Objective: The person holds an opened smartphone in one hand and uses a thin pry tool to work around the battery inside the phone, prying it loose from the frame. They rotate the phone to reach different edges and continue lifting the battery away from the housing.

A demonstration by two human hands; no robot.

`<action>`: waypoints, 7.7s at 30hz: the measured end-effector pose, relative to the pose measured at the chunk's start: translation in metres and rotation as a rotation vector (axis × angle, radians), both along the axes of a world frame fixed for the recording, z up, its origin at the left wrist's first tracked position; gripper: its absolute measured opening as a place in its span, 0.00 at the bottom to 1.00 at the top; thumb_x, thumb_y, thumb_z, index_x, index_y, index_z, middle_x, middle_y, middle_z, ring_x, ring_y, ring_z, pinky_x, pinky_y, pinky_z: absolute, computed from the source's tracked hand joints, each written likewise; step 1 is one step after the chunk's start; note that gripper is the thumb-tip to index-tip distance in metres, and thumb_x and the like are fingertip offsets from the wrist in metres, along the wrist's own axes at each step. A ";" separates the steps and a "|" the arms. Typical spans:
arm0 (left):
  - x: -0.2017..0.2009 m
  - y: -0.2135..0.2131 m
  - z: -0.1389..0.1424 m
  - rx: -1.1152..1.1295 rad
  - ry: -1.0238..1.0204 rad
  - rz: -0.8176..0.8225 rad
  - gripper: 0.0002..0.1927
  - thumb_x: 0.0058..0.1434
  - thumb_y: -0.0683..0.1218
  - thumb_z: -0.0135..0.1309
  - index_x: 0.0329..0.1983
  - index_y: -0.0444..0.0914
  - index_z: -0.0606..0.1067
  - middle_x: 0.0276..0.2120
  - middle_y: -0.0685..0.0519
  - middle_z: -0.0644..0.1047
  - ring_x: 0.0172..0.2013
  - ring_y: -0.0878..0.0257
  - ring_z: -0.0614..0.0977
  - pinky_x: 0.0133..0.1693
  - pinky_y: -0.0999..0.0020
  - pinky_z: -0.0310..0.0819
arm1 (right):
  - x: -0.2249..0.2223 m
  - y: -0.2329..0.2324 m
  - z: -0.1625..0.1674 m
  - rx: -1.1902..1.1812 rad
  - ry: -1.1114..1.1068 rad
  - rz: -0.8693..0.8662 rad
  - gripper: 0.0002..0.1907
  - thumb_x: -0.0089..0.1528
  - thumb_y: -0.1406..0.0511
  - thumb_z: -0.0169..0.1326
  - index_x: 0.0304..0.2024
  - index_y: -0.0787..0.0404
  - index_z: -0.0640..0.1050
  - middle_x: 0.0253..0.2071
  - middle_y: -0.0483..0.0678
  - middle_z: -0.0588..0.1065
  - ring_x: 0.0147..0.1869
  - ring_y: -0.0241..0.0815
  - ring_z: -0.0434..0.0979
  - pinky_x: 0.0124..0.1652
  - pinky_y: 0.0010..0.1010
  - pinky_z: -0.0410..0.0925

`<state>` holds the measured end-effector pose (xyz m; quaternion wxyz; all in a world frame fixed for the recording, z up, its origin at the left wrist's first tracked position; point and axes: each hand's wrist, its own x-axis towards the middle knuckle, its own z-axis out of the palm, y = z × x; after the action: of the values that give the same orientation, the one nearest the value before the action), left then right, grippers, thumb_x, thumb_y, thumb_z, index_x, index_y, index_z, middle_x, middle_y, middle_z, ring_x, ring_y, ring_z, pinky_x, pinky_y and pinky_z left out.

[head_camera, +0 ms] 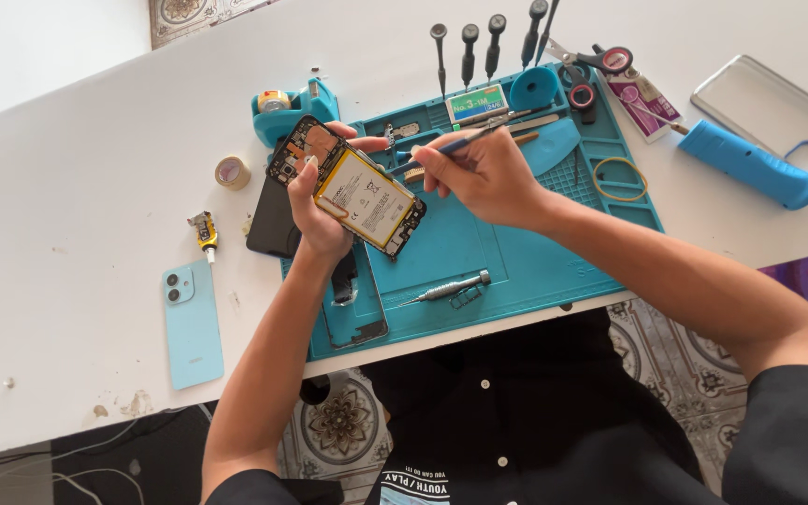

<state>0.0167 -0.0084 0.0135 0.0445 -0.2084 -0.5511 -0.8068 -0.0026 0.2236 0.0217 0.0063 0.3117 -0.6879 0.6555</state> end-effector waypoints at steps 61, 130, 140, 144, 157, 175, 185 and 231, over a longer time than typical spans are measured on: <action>-0.006 -0.011 -0.028 0.324 -0.019 -0.156 0.45 0.62 0.74 0.42 0.61 0.31 0.66 0.43 0.41 0.77 0.40 0.46 0.86 0.32 0.55 0.85 | -0.010 0.005 -0.004 -0.127 -0.261 0.189 0.19 0.72 0.58 0.50 0.34 0.65 0.80 0.26 0.48 0.78 0.27 0.32 0.77 0.28 0.22 0.71; -0.004 -0.001 -0.020 0.166 0.000 -0.069 0.32 0.70 0.68 0.42 0.60 0.38 0.67 0.45 0.38 0.79 0.42 0.53 0.84 0.43 0.61 0.83 | 0.012 -0.003 0.005 0.272 0.820 -0.207 0.07 0.67 0.68 0.62 0.41 0.67 0.80 0.30 0.49 0.78 0.32 0.41 0.78 0.31 0.31 0.71; -0.003 -0.004 -0.013 0.109 0.056 -0.102 0.34 0.69 0.70 0.41 0.59 0.37 0.68 0.41 0.38 0.80 0.41 0.54 0.84 0.41 0.64 0.82 | 0.009 0.001 0.010 0.113 0.252 -0.087 0.12 0.70 0.64 0.54 0.38 0.66 0.83 0.26 0.47 0.79 0.26 0.31 0.76 0.23 0.23 0.67; -0.002 -0.003 -0.014 0.092 0.056 0.022 0.37 0.65 0.71 0.41 0.54 0.34 0.68 0.46 0.48 0.74 0.43 0.51 0.84 0.35 0.57 0.83 | 0.004 0.004 0.008 -0.015 0.028 -0.004 0.18 0.72 0.61 0.51 0.33 0.65 0.82 0.25 0.44 0.78 0.25 0.28 0.75 0.25 0.20 0.67; -0.003 -0.011 -0.013 0.176 0.002 -0.208 0.32 0.69 0.67 0.43 0.59 0.36 0.66 0.40 0.37 0.81 0.34 0.54 0.85 0.34 0.64 0.84 | -0.008 0.002 -0.003 -0.177 -0.367 0.163 0.20 0.72 0.58 0.50 0.31 0.65 0.79 0.26 0.49 0.79 0.26 0.33 0.77 0.29 0.23 0.72; -0.001 -0.003 -0.005 0.166 0.035 -0.225 0.29 0.67 0.64 0.46 0.55 0.36 0.71 0.41 0.43 0.78 0.46 0.57 0.81 0.46 0.65 0.79 | -0.018 0.001 -0.014 -0.174 -0.236 0.089 0.18 0.73 0.60 0.50 0.33 0.65 0.80 0.29 0.48 0.79 0.31 0.33 0.79 0.33 0.24 0.73; 0.001 0.005 -0.006 0.109 0.044 -0.107 0.30 0.68 0.66 0.43 0.54 0.37 0.71 0.43 0.44 0.78 0.46 0.58 0.80 0.46 0.63 0.79 | -0.012 0.002 -0.002 -0.035 0.064 -0.093 0.17 0.74 0.64 0.48 0.37 0.70 0.80 0.31 0.49 0.79 0.36 0.34 0.81 0.38 0.25 0.75; 0.003 0.009 -0.008 0.040 0.096 -0.128 0.24 0.68 0.57 0.51 0.59 0.38 0.65 0.48 0.46 0.75 0.51 0.61 0.78 0.54 0.65 0.77 | 0.014 -0.015 0.007 0.263 0.580 -0.224 0.05 0.61 0.72 0.64 0.39 0.65 0.81 0.35 0.48 0.76 0.33 0.38 0.78 0.28 0.28 0.72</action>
<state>0.0196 0.0011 0.0052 0.0232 -0.2807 -0.5176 -0.8080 0.0118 0.2087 0.0284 0.2334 0.4056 -0.7660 0.4406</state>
